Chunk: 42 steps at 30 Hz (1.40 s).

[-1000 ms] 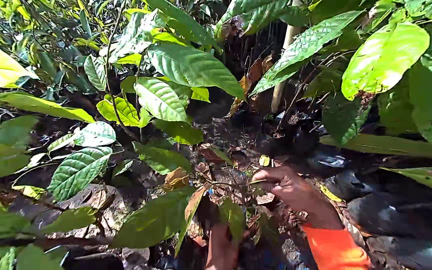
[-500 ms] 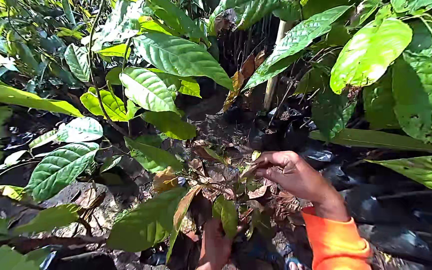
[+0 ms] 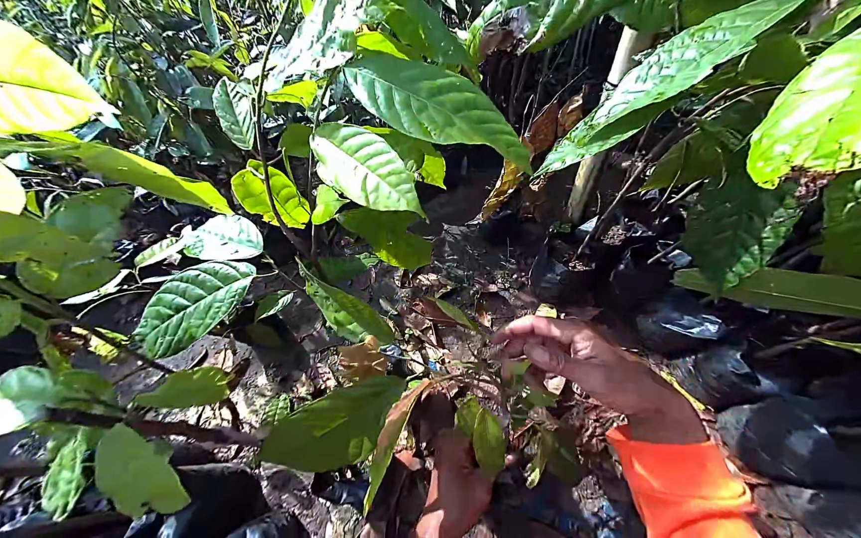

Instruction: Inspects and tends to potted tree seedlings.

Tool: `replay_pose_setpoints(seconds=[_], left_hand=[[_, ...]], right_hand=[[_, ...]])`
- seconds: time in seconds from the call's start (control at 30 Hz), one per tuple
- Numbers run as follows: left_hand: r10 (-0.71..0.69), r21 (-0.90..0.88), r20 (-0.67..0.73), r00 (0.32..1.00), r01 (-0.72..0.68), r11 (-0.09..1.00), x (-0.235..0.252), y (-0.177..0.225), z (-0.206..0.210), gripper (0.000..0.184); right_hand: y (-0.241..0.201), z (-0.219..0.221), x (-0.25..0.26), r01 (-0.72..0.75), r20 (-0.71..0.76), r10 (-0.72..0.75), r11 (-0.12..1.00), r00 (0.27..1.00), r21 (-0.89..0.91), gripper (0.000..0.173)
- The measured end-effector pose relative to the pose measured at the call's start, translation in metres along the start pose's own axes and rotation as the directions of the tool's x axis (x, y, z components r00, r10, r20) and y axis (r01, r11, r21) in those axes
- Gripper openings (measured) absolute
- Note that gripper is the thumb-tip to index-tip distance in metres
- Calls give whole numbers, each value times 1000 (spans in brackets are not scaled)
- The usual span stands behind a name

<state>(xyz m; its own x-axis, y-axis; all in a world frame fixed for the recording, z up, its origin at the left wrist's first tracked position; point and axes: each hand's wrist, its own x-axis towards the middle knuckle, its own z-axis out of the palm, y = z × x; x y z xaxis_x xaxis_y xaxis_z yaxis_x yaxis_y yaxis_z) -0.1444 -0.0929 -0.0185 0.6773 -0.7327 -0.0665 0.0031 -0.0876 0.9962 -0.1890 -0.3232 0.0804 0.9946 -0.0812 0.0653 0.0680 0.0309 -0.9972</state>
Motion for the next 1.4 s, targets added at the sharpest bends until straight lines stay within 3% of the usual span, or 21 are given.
replay_pose_setpoints(seconds=[0.07, 0.13, 0.23, 0.33, 0.43, 0.5, 0.63, 0.77, 0.9, 1.0, 1.17, 1.4], left_hand=[[28, -19, -4, 1000, -28, 999, 0, -4, 1, 29], [24, -23, -3, 1000, -24, 999, 0, -6, 1, 28], [59, -13, 6, 998, -59, 998, 2, -7, 2, 30], [66, 12, 1, 998, -66, 998, 3, -10, 3, 31], [24, 35, 7, 1000, -25, 999, 2, -5, 2, 33], [16, 55, 0, 1000, -16, 998, 1, -1, 1, 31], [-68, 102, -16, 998, 69, 992, -5, 6, 2, 33], [-69, 144, 1, 998, 68, 987, -2, 4, 3, 27], [-65, 173, -20, 998, 67, 983, -4, 3, 6, 35], [-29, 188, -24, 999, 33, 982, -7, 1, 6, 37], [-31, 207, -9, 999, 32, 978, -7, 5, 6, 29], [-11, 165, 8, 1000, 10, 986, -4, -3, 4, 30]], right_hand=[[2, 4, 1, 32, -39, -32, 999, 999, 1, 13], [-2, 4, 1, 51, -96, -55, 998, 994, -41, 5], [-16, 1, 0, 81, -86, -109, 956, 990, -281, 16], [-25, 2, -1, 145, -35, -194, 834, 980, -533, 26], [-28, 7, -2, 186, -48, -275, 757, 960, -627, 26], [-32, 8, -2, 226, -135, -365, 785, 921, -576, 27], [-65, -5, -3, 348, -375, -556, 797, 742, -494, 13], [-78, -10, -1, 316, -279, -517, 783, 809, -537, 20], [-63, 15, 4, 276, -157, -406, 811, 900, -516, 22], [-54, 32, 8, 197, -117, -341, 754, 933, -626, 26], [-48, 39, 9, 200, -88, -387, 643, 918, -739, 16], [-42, 39, 10, 278, -122, -493, 659, 862, -699, 15]])
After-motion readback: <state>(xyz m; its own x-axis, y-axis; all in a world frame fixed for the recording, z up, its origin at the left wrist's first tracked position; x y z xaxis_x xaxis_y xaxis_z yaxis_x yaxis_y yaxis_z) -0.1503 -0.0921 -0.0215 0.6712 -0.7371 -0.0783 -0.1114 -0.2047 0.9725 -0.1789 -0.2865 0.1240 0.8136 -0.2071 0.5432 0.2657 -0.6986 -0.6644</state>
